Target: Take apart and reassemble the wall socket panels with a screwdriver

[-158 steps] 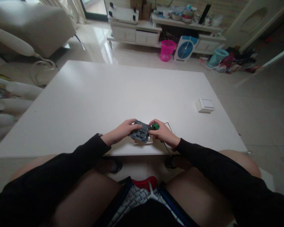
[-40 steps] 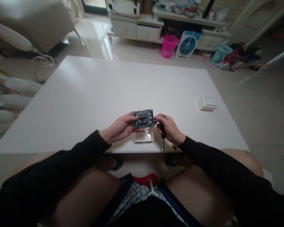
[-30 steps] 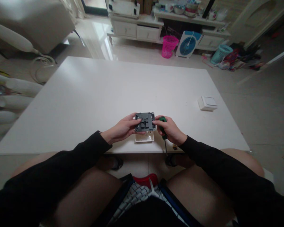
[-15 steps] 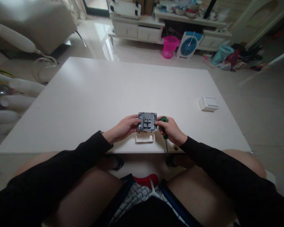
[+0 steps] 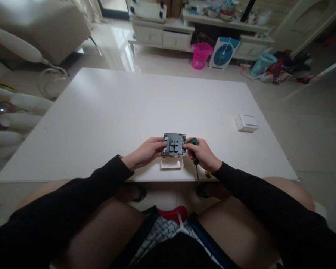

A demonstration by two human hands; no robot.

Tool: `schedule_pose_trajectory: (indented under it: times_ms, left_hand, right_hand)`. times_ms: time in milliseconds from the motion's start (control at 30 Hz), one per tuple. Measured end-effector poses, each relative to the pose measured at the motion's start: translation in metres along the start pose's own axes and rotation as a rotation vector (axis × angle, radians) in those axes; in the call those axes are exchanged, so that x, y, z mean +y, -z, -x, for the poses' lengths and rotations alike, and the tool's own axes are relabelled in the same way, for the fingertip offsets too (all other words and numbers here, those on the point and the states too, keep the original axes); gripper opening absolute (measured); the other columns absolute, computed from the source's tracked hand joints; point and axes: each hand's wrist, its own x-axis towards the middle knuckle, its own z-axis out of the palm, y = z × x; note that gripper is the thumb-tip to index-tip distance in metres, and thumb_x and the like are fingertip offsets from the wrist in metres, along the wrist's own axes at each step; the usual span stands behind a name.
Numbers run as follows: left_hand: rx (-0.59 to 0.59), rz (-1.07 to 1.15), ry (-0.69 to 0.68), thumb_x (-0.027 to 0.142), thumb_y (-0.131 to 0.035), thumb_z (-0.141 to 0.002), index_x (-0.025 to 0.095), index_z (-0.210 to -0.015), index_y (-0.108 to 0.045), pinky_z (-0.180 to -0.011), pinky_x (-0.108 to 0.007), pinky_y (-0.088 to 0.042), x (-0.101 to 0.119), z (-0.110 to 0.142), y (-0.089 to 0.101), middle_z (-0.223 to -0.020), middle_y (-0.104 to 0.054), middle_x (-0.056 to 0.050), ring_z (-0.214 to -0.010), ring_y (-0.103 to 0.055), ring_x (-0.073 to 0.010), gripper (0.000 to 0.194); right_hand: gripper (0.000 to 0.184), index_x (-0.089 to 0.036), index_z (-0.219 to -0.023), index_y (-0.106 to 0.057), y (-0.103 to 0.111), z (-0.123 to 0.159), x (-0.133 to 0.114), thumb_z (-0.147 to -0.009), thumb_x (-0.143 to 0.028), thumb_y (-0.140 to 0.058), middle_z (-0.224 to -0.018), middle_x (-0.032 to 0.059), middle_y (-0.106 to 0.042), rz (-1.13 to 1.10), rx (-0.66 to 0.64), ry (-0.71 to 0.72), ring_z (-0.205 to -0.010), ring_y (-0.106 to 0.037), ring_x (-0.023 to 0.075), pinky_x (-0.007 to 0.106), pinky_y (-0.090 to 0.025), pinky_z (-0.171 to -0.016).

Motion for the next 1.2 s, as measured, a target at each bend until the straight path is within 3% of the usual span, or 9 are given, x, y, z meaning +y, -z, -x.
schedule_pose_trajectory:
  times_ms: [267, 400, 533, 767, 967, 1200]
  left_hand:
    - [0.083, -0.005, 0.055, 0.008, -0.059, -0.095, 0.004, -0.102, -0.075, -0.091, -0.027, -0.059, -0.001, 0.0, -0.002, -0.108, -0.077, -0.018, -0.096, -0.074, -0.0184, 0.019]
    - [0.047, 0.03, 0.022, 0.016, -0.061, -0.097, 0.003, -0.103, -0.074, -0.086, -0.029, -0.061, 0.0, -0.001, 0.0, -0.107, -0.076, -0.021, -0.092, -0.074, -0.0204, 0.019]
    - [0.016, 0.084, 0.004, 0.024, -0.054, -0.101, 0.004, -0.117, -0.07, -0.081, -0.036, -0.063, 0.001, -0.001, 0.001, -0.114, -0.074, -0.022, -0.092, -0.074, -0.0243, 0.029]
    - [-0.057, -0.049, -0.027, 0.02, -0.066, -0.096, 0.01, -0.12, -0.07, -0.084, -0.032, -0.058, 0.002, 0.003, -0.002, -0.12, -0.073, -0.017, -0.092, -0.072, -0.0186, 0.026]
    - [-0.094, -0.188, -0.155, 0.028, -0.07, -0.094, 0.012, -0.105, -0.072, -0.08, -0.032, -0.056, 0.004, 0.0, 0.001, -0.102, -0.073, -0.01, -0.084, -0.067, -0.0155, 0.019]
    - [-0.033, -0.545, -0.369, 0.031, -0.071, -0.093, 0.015, -0.088, -0.067, -0.075, -0.031, -0.056, 0.018, 0.002, 0.005, -0.08, -0.069, -0.003, -0.075, -0.065, -0.0141, 0.018]
  right_hand:
    - [0.031, -0.019, -0.077, -0.063, 0.0, 0.003, -0.002, -0.061, -0.035, -0.084, -0.045, -0.0076, -0.054, -0.036, 0.012, 0.01, -0.036, -0.044, 0.0087, 0.021, -0.028, -0.035]
    - [0.031, -0.018, -0.076, -0.064, 0.001, 0.001, -0.001, -0.059, -0.033, -0.085, -0.047, -0.0066, -0.056, -0.066, 0.036, 0.008, -0.036, -0.044, 0.0081, 0.021, -0.025, -0.035]
    - [0.031, -0.018, -0.076, -0.063, 0.004, -0.002, -0.001, -0.058, -0.032, -0.083, -0.046, -0.0071, -0.054, -0.15, 0.033, -0.052, -0.036, -0.042, 0.0073, 0.021, -0.022, -0.036]
    - [0.033, -0.019, -0.079, -0.06, 0.006, -0.001, -0.004, -0.057, -0.025, -0.084, -0.049, -0.0094, -0.051, -0.316, -0.019, -0.165, -0.039, -0.037, 0.0049, 0.02, -0.022, -0.038]
    - [0.033, -0.019, -0.082, -0.063, 0.01, 0.0, -0.008, -0.059, -0.025, -0.085, -0.049, -0.0096, -0.049, -0.317, -0.046, -0.086, -0.039, -0.038, 0.0055, 0.02, -0.022, -0.039]
    - [0.032, -0.018, -0.08, -0.062, 0.012, -0.001, -0.01, -0.059, -0.023, -0.086, -0.053, -0.009, -0.049, -0.348, -0.133, -0.142, -0.04, -0.035, 0.0043, 0.02, -0.02, -0.039]
